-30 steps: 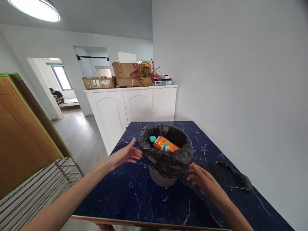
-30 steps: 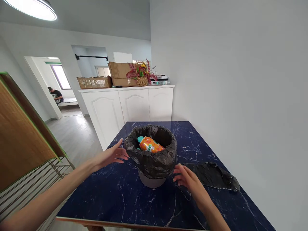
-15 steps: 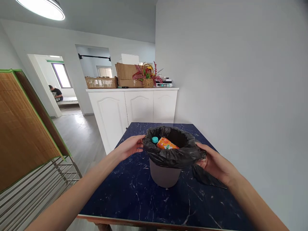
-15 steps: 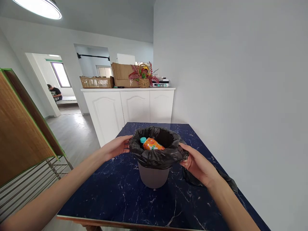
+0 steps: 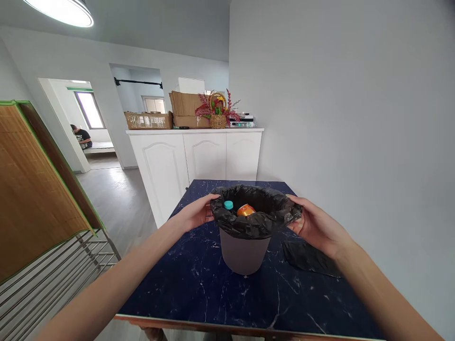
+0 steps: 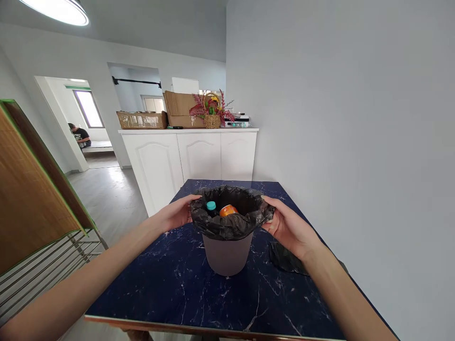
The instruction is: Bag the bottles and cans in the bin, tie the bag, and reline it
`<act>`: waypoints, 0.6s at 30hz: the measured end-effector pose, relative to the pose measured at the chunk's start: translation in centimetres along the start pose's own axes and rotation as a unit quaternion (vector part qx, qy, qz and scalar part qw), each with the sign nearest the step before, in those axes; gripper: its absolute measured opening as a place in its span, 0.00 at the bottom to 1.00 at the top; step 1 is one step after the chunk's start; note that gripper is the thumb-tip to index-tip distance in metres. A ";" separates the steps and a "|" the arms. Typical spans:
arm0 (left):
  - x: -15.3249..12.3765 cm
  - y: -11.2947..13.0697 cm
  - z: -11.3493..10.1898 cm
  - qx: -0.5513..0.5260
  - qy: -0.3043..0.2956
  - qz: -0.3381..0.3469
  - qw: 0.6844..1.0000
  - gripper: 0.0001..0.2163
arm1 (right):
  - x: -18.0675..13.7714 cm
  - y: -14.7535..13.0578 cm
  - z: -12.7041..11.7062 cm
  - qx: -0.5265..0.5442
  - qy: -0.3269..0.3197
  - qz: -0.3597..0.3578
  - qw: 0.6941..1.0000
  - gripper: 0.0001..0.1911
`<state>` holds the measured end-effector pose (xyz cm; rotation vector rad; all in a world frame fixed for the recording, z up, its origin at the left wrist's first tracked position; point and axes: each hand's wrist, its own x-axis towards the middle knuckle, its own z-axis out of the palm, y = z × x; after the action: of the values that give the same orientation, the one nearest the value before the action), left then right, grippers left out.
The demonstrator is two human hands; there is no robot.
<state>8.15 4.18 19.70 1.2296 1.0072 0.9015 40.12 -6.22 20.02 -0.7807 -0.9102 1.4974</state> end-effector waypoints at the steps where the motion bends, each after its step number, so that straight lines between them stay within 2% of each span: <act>1: 0.1 0.5 0.2 -0.018 0.006 -0.001 1.000 0.16 | 0.2 -0.2 0.0 0.000 0.000 0.003 1.000 0.08; 5: 0.6 2.4 0.7 -0.070 0.040 0.042 0.996 0.10 | 1.2 -1.2 -0.2 0.006 -0.001 -0.002 1.000 0.09; 10: 1.9 5.4 2.3 -0.117 0.054 0.097 0.987 0.05 | 3.7 -2.7 -0.4 0.042 -0.010 -0.028 0.999 0.10; 18: 4.1 9.3 6.2 -0.202 0.065 0.183 0.960 0.09 | 7.5 -5.2 -0.3 0.093 -0.006 -0.096 0.991 0.11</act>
<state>15.18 7.26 28.74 1.0273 0.6553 1.4157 41.95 1.49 24.55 -0.5348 -0.8169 1.3946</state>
